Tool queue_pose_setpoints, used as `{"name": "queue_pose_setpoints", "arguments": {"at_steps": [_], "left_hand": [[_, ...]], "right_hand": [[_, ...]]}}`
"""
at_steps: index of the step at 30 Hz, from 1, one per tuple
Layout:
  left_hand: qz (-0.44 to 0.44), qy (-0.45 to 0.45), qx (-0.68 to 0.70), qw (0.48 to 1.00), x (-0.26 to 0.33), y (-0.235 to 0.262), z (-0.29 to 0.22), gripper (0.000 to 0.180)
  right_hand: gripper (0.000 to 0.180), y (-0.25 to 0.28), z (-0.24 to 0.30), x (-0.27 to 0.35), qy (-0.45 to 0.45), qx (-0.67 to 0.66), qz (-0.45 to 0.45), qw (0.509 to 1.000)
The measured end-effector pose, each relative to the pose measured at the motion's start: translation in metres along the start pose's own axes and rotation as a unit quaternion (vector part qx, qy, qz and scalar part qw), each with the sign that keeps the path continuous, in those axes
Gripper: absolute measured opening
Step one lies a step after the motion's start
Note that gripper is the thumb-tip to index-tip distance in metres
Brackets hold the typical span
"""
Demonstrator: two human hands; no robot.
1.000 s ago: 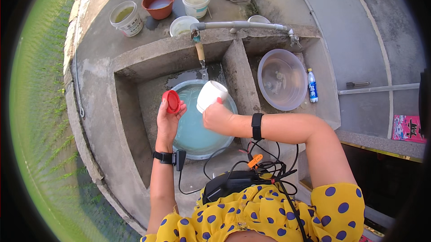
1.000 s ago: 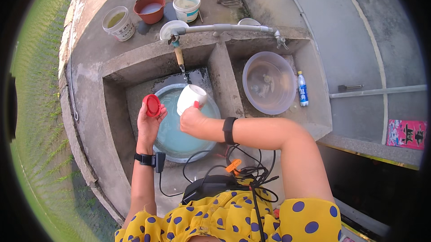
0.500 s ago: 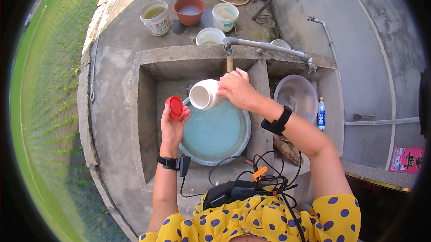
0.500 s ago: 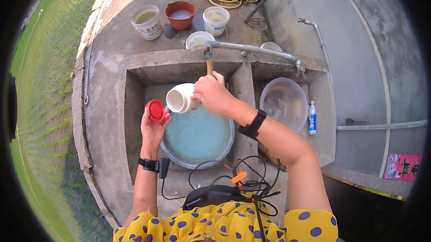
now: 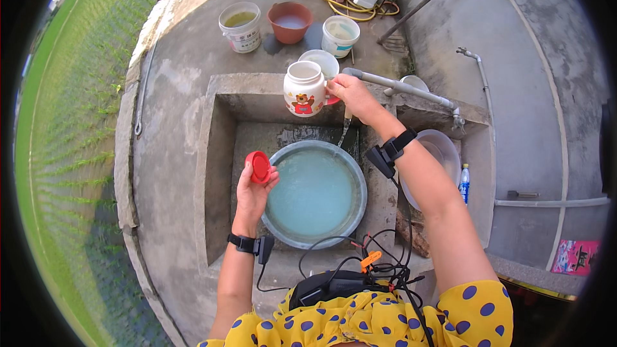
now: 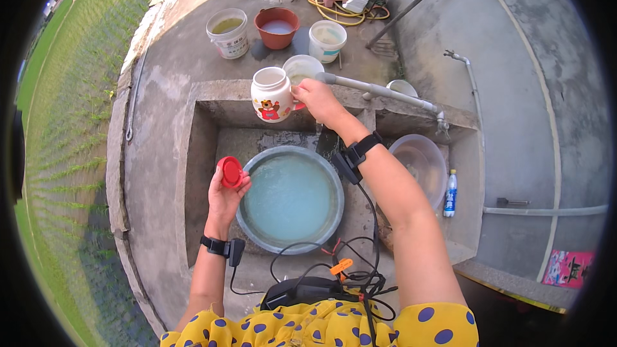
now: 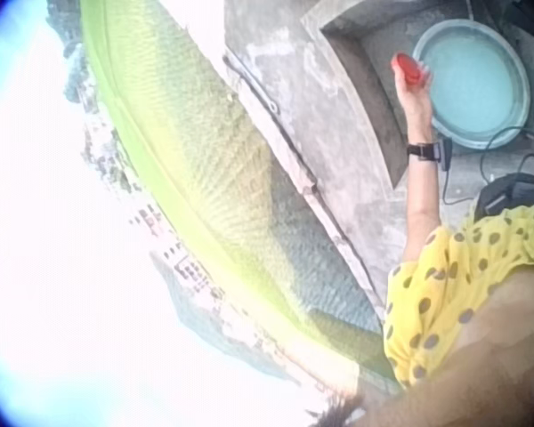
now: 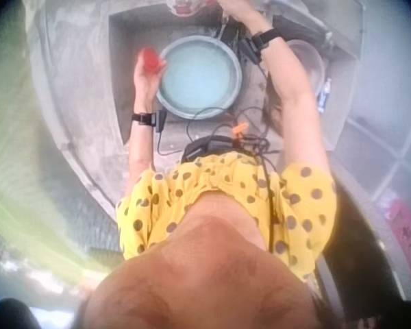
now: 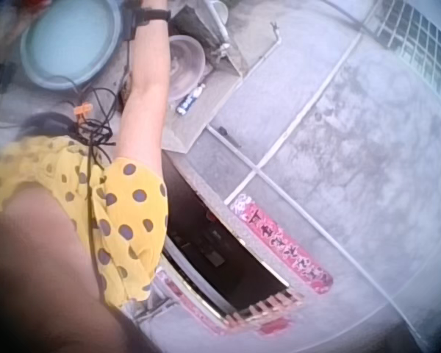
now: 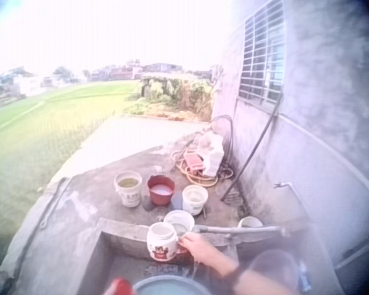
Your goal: The person picks up a mug and its lid, walks to an outdoor sink, rinses both the mug and lid under running water, and carries them back inside to place them on a table.
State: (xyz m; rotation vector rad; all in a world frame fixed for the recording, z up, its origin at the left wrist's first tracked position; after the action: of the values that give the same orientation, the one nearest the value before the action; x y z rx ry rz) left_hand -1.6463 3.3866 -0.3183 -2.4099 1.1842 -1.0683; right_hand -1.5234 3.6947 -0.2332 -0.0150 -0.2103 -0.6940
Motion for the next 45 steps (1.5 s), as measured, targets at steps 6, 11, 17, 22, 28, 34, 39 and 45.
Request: {"name": "queue_pose_setpoints", "arguments": {"at_steps": [6, 11, 17, 22, 28, 34, 39, 45], "left_hand": [[0.005, 0.005, 0.001, 1.0, -0.004, -0.008, 0.003, 0.056], [0.016, 0.012, -0.007, 1.0, -0.006, -0.013, 0.007, 0.057], [0.034, -0.01, -0.013, 0.999, 0.002, -0.024, 0.003, 0.059], [0.043, -0.037, -0.042, 0.997, 0.007, -0.032, -0.002, 0.059], [0.054, -0.024, -0.052, 0.997, 0.008, -0.033, 0.002, 0.058], [0.063, -0.001, -0.063, 0.996, 0.002, -0.037, 0.013, 0.058], [0.083, 0.019, -0.063, 0.994, -0.001, -0.039, 0.02, 0.057], [0.081, 0.008, -0.092, 0.993, 0.0, -0.05, 0.022, 0.061]], "right_hand": [[0.027, 0.023, -0.003, 0.013, -0.015, -0.025, -0.002, 1.0], [0.027, 0.036, 0.001, 0.022, -0.018, -0.065, -0.008, 0.998], [0.028, 0.023, -0.01, 0.045, -0.082, -0.026, 0.021, 0.996], [0.042, 0.01, -0.055, 0.092, -0.179, 0.087, 0.025, 0.98], [0.044, 0.023, -0.128, 0.119, -0.218, 0.132, -0.053, 0.966], [0.043, 0.034, -0.152, 0.118, -0.218, 0.082, -0.106, 0.967], [0.041, 0.021, -0.12, 0.127, -0.288, -0.075, -0.091, 0.95], [0.036, 0.025, -0.118, 0.129, -0.356, -0.226, -0.105, 0.901]]}}
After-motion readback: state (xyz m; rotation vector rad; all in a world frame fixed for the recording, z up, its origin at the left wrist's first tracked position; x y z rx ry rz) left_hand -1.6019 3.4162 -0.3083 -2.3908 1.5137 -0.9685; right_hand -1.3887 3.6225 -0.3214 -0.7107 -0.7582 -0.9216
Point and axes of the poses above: each hand's wrist, its own x-axis away from the middle knuckle, its own y-axis out of the back of the hand, z = x × y, the point moved 2 cm from there along -x, towards the middle knuckle, and after that the axes turned 12 degrees about -x, right-handed, at the moved point
